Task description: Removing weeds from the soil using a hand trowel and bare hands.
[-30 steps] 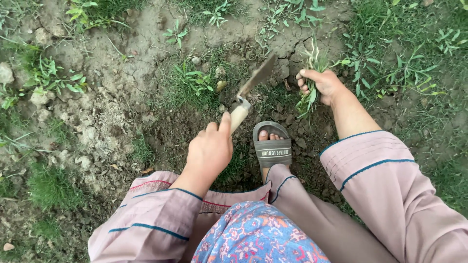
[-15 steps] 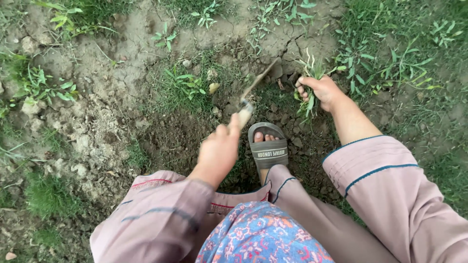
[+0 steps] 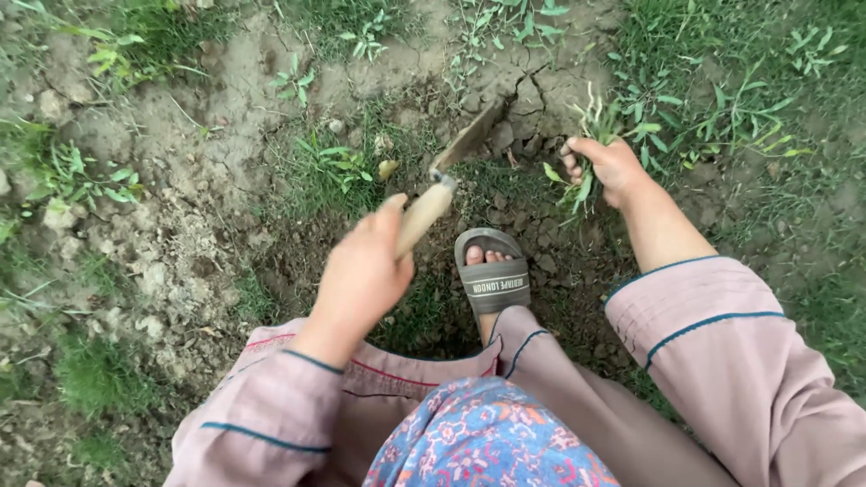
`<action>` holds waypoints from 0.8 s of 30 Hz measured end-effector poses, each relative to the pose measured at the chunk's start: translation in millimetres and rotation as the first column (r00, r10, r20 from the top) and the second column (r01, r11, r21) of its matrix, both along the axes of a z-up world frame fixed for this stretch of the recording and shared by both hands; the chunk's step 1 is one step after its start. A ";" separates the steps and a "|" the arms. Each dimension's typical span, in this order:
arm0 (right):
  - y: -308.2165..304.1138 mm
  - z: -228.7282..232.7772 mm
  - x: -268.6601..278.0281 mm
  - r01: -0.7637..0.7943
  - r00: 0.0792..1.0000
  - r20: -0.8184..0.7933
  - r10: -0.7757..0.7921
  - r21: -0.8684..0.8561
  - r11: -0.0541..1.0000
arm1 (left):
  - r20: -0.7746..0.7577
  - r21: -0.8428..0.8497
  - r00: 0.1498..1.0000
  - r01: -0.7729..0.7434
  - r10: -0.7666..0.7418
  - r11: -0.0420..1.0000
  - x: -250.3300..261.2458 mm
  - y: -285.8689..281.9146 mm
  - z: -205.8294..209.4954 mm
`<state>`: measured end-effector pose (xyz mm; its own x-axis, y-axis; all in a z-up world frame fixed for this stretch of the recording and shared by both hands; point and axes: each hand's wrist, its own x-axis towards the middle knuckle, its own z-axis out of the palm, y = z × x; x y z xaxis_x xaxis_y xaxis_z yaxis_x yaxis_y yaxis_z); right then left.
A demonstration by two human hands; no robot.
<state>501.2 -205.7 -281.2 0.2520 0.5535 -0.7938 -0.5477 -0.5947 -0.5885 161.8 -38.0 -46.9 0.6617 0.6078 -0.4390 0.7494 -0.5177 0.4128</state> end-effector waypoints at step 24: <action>-36.1 14.7 -18.3 0.111 0.990 -0.084 -0.109 0.017 0.994 | 0.815 -0.245 0.575 0.224 0.075 0.943 93.7 13.2 -57.7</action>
